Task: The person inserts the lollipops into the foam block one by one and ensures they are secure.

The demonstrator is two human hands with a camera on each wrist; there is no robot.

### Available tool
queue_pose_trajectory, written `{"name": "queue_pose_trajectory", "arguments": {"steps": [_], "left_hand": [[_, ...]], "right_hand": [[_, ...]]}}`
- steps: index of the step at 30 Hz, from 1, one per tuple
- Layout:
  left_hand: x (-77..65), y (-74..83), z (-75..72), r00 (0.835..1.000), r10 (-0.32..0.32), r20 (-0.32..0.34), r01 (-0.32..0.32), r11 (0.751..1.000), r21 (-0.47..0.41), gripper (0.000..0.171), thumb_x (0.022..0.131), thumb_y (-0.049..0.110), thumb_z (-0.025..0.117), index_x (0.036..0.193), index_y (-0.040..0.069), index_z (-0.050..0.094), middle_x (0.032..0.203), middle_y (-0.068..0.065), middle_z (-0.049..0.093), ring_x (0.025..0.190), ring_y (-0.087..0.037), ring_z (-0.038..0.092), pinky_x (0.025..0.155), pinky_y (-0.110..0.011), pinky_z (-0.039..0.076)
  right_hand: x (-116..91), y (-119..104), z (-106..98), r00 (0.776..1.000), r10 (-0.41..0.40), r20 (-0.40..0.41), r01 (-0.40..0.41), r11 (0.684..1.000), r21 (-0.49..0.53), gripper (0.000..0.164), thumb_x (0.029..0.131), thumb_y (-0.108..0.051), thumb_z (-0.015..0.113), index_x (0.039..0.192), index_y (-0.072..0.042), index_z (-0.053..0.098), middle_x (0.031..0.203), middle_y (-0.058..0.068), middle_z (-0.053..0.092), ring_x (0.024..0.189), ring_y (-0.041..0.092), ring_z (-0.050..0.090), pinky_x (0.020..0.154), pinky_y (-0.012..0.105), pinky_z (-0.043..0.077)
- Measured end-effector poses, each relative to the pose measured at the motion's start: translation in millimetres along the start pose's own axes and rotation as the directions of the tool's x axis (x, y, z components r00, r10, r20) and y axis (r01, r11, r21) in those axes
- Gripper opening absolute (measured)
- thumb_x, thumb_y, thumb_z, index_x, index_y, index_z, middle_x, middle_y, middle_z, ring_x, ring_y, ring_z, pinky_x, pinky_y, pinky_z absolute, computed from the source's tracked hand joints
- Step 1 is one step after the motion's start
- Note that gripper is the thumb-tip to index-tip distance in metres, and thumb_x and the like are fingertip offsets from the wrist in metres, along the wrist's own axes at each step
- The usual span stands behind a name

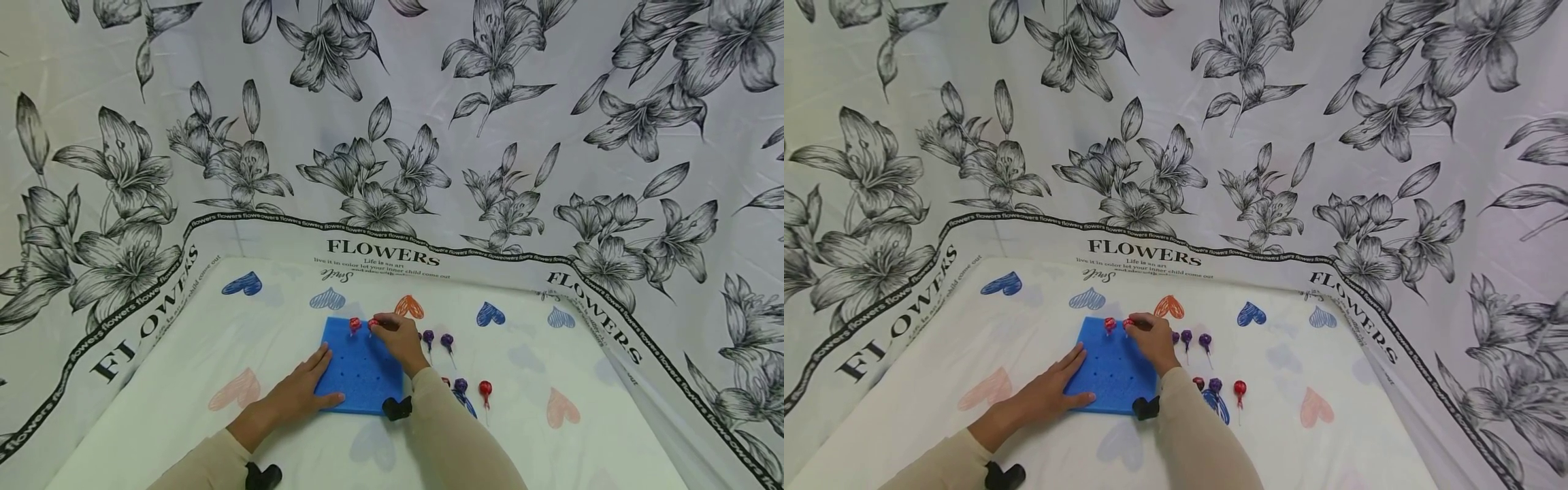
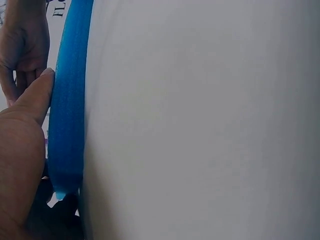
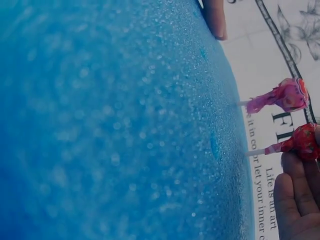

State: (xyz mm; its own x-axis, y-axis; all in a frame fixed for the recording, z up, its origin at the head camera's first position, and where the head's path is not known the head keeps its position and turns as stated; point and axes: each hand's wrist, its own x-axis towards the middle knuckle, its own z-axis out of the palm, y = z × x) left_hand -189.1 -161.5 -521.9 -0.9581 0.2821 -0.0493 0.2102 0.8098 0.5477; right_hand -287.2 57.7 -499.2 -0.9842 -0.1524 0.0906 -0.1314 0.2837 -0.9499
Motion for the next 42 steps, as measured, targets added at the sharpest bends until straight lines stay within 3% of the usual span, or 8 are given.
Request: {"name": "queue_pose_trajectory", "arguments": {"steps": [7, 14, 22, 26, 31, 39, 42], "left_hand": [[0.2, -0.8, 1.6, 1.0, -0.009, 0.008, 0.009, 1.0, 0.001, 0.104, 0.078, 0.068, 0.064, 0.154, 0.008, 0.023, 0.16, -0.007, 0.011, 0.139, -0.043, 0.021, 0.103, -0.06, 0.029], [-0.1, 1.6, -0.8, 1.0, -0.007, 0.008, 0.007, 1.0, 0.004, 0.104, 0.078, 0.066, 0.065, 0.154, 0.008, 0.023, 0.16, -0.008, 0.012, 0.139, -0.043, 0.021, 0.103, -0.061, 0.029], [-0.3, 3.3, -2.1, 1.0, -0.016, 0.014, 0.016, 1.0, 0.017, 0.104, 0.079, 0.066, 0.065, 0.154, 0.008, 0.022, 0.16, -0.008, 0.011, 0.14, -0.042, 0.021, 0.103, -0.06, 0.029], [-0.7, 3.1, -2.1, 1.0, -0.01, 0.016, 0.01, 1.0, 0.021, 0.104, 0.079, 0.066, 0.064, 0.154, 0.008, 0.021, 0.16, -0.008, 0.01, 0.141, -0.04, 0.019, 0.105, -0.059, 0.028], [-2.8, 4.1, -3.0, 1.0, 0.003, 0.013, -0.004, 1.0, 0.017, 0.102, 0.081, 0.064, 0.065, 0.153, 0.005, 0.022, 0.16, -0.01, 0.01, 0.141, -0.04, 0.019, 0.106, -0.058, 0.026], [-3.5, 6.1, -4.1, 1.0, 0.009, 0.008, -0.009, 1.0, 0.013, 0.101, 0.082, 0.061, 0.066, 0.153, 0.004, 0.022, 0.16, -0.011, 0.012, 0.14, -0.041, 0.02, 0.106, -0.059, 0.027], [-3.1, 6.0, -4.2, 1.0, 0.008, 0.008, -0.008, 1.0, 0.013, 0.101, 0.082, 0.061, 0.066, 0.153, 0.003, 0.022, 0.16, -0.011, 0.012, 0.14, -0.041, 0.02, 0.106, -0.059, 0.026]], "right_hand": [[0, -3, -3, 1.0, -0.011, 0.018, 0.01, 1.0, 0.009, 0.029, 0.092, -0.016, 0.069, 0.118, -0.003, 0.068, 0.101, -0.002, 0.069, 0.094, 0.014, 0.064, 0.086, 0.033, 0.052], [2, -17, -13, 1.0, -0.029, -0.003, 0.029, 0.999, 0.017, 0.025, 0.091, -0.022, 0.069, 0.114, -0.014, 0.071, 0.113, 0.008, 0.067, 0.099, 0.015, 0.063, 0.088, 0.036, 0.051], [2, -41, -31, 0.988, -0.152, -0.012, 0.153, 0.984, 0.087, 0.022, 0.091, -0.014, 0.069, 0.112, -0.009, 0.071, 0.11, 0.007, 0.067, 0.099, 0.018, 0.065, 0.093, 0.04, 0.048], [1, -55, -41, 0.983, -0.184, -0.016, 0.185, 0.978, 0.098, 0.023, 0.091, -0.017, 0.07, 0.113, -0.01, 0.071, 0.107, 0.002, 0.069, 0.098, 0.017, 0.065, 0.086, 0.037, 0.052], [-2, -76, -55, 0.975, -0.223, -0.011, 0.223, 0.967, 0.121, 0.027, 0.09, -0.018, 0.071, 0.116, -0.007, 0.07, 0.108, 0.008, 0.069, 0.1, 0.021, 0.064, 0.084, 0.035, 0.051], [-22, -125, -77, 0.942, -0.333, -0.035, 0.335, 0.936, 0.109, 0.029, 0.092, -0.004, 0.066, 0.12, 0.003, 0.065, 0.112, 0.015, 0.066, 0.104, 0.025, 0.063, 0.088, 0.034, 0.051], [-22, -129, -85, 0.927, -0.371, -0.054, 0.375, 0.917, 0.133, 0.03, 0.092, -0.002, 0.066, 0.121, 0.005, 0.064, 0.114, 0.015, 0.066, 0.106, 0.026, 0.063, 0.088, 0.035, 0.051]]}}
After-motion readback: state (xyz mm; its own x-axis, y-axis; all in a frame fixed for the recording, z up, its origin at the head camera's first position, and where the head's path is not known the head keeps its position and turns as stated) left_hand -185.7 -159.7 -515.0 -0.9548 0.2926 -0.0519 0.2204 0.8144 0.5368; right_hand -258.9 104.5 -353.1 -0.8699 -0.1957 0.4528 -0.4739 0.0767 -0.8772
